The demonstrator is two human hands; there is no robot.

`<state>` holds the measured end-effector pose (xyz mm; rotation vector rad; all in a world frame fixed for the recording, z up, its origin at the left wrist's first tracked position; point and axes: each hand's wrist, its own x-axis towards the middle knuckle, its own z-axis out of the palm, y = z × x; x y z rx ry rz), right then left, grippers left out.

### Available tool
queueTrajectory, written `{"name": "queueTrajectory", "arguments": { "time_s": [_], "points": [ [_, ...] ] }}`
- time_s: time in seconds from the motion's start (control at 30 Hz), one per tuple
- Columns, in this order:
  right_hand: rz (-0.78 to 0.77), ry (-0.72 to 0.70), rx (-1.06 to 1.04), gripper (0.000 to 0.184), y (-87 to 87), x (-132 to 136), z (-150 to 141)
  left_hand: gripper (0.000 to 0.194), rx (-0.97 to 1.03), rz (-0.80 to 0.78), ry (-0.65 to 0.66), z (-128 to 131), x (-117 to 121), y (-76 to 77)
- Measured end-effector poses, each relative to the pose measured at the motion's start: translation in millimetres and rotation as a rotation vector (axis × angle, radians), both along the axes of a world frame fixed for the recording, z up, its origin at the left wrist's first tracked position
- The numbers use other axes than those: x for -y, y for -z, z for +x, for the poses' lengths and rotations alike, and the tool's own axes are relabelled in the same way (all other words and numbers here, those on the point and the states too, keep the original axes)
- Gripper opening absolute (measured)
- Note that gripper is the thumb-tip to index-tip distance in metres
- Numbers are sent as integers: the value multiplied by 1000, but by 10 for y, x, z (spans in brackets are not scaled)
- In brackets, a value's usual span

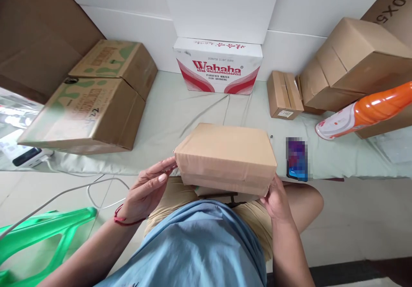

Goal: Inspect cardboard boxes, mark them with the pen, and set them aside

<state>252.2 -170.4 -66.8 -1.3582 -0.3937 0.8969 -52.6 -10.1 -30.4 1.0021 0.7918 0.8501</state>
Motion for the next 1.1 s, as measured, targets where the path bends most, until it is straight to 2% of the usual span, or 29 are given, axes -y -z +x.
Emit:
{"name": "queueTrajectory", "arguments": {
  "time_s": [0.1, 0.23, 0.37, 0.47, 0.53, 0.63, 0.7, 0.77, 0.83, 0.93, 1.03, 1.1],
  "points": [
    [-4, -65, -4, 58, -88, -23, -61, 51, -16, 16, -29, -11, -15, -39],
    [-48, -281, 15, 74, -229, 18, -117, 47, 13, 23, -143, -11, -103, -46],
    [-70, -470, 109, 91, -416, 53, -275, 50, 38, -6, -253, -29, -239, 11],
    [-33, -543, 182, 100, -490, 23, -432, 47, 22, -51, -290, -54, -307, 42],
    [-17, -558, 222, 103, -471, -16, -490, 44, 26, -66, -303, -63, -318, 36],
    [-56, -539, 238, 95, -378, -71, -468, 42, 66, -34, -302, -62, -286, -13],
    [-94, -505, 219, 73, -308, -92, -405, 44, 69, 17, -282, -59, -248, -68],
    [-125, -473, 203, 53, -249, -100, -335, 44, 47, 112, -247, -55, -203, -147],
    [-150, -461, 201, 59, -205, -98, -273, 40, -19, 278, -166, -42, -151, -258],
    [-151, -442, 158, 68, -162, -77, -203, 39, -209, 631, 0, 21, -39, -468],
    [-117, -309, 85, 61, -134, -35, -144, 59, -373, 984, 65, 148, 110, -634],
    [-119, -245, 71, 59, -118, 5, -102, 69, -433, 1137, 89, 241, 198, -678]
  ]
}}
